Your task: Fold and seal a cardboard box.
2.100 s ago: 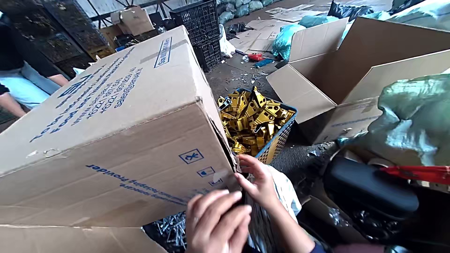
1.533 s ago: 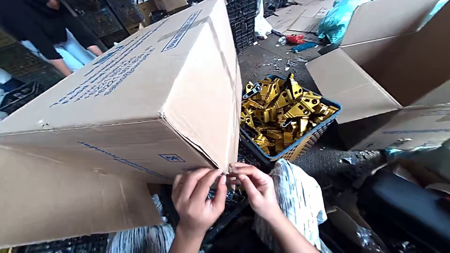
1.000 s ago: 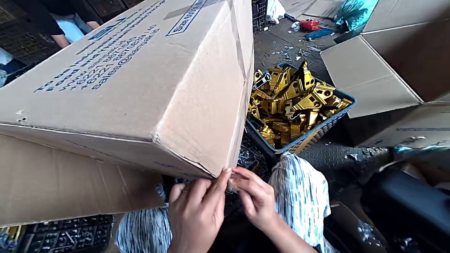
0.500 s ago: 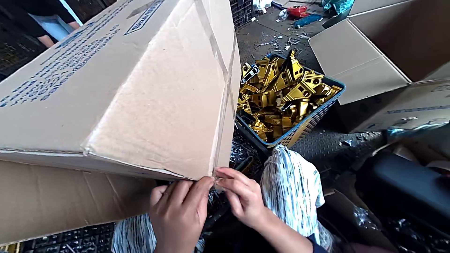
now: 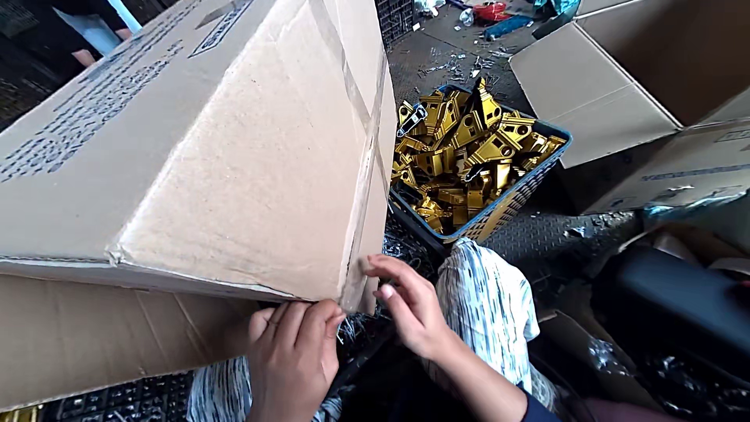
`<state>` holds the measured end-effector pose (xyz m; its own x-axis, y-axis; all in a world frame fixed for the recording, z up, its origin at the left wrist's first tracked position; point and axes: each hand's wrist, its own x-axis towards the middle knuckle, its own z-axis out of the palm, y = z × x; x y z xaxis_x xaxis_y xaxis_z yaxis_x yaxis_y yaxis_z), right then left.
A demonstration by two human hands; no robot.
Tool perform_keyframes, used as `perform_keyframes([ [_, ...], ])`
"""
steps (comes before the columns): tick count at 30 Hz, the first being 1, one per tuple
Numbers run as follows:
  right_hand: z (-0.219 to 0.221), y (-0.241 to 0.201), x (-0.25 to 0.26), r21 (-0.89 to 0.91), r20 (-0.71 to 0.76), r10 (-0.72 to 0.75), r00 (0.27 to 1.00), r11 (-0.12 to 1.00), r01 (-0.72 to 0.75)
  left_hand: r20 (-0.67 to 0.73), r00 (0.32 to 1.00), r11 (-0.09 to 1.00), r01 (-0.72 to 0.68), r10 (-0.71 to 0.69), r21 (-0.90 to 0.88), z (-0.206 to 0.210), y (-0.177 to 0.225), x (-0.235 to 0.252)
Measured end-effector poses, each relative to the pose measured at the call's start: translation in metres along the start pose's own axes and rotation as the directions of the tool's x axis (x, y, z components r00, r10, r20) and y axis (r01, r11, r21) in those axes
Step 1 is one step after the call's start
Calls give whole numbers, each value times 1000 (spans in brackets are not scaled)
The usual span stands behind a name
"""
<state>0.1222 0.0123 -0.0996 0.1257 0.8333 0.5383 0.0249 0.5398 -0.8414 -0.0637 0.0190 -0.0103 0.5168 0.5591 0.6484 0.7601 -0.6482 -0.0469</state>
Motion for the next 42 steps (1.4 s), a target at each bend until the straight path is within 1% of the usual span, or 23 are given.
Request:
perform_keyframes([
  [2, -3, 7, 5, -54, 32, 143, 989, 988, -141, 45, 999, 1000, -5, 6, -26, -3, -3, -1],
  [3, -3, 11, 6, -76, 70, 189, 980, 980, -183, 67, 998, 999, -10, 13, -36, -5, -5, -1],
  [5, 3, 16, 7, -109, 153, 220, 963, 973, -205, 105, 994, 998, -18, 25, -62, -6, -9, -3],
  [8, 11, 17, 4, -151, 225, 219, 949, 970, -188, 155, 987, 991, -12, 32, -131, -6, -16, -9],
  [11, 13, 17, 5, -132, 237, 223, 945, 972, -196, 220, 975, 972, 14, 39, -236, -8, -21, -14],
  [18, 12, 16, 8, -123, 262, 240, 935, 969, -215, 343, 932, 937, 14, 114, -350, -15, -33, -18],
  [20, 12, 15, 9, -111, 264, 247, 932, 968, -225, 390, 906, 924, -2, 163, -382, -17, -36, -17],
  [23, 10, 15, 10, -121, 278, 257, 926, 965, -232, 484, 845, 908, -5, 228, -419, -25, -41, -15],
  [26, 10, 16, 10, -112, 280, 257, 925, 966, -234, 536, 798, 898, -14, 274, -439, -30, -48, -12],
  [29, 11, 15, 12, -116, 286, 262, 922, 964, -238, 574, 765, 883, 13, 293, -469, -36, -53, -7],
  [33, 8, 16, 14, -112, 308, 269, 912, 963, -246, 580, 765, 878, 40, 280, -477, -39, -56, -4],
  [35, 2, 15, 21, -134, 316, 298, 901, 954, -268, 578, 771, 877, 51, 269, -477, -40, -56, -4],
  [36, -2, 12, 29, -154, 287, 333, 898, 941, -300, 578, 771, 879, 53, 265, -474, -40, -57, -4],
  [38, -10, 9, 53, -188, 138, 415, 899, 903, -387, 570, 780, 895, 30, 257, -445, -39, -58, -4],
  [39, -14, 11, 69, -208, 60, 416, 907, 894, -396, 559, 788, 907, 2, 257, -421, -37, -57, -5],
  [40, -17, 17, 88, -231, -8, 380, 925, 899, -371, 551, 794, 918, -23, 257, -396, -35, -56, -6],
  [42, -19, 40, 132, -200, -94, 285, 954, 933, -299, 536, 803, 927, -52, 261, -372, -33, -57, -5],
])
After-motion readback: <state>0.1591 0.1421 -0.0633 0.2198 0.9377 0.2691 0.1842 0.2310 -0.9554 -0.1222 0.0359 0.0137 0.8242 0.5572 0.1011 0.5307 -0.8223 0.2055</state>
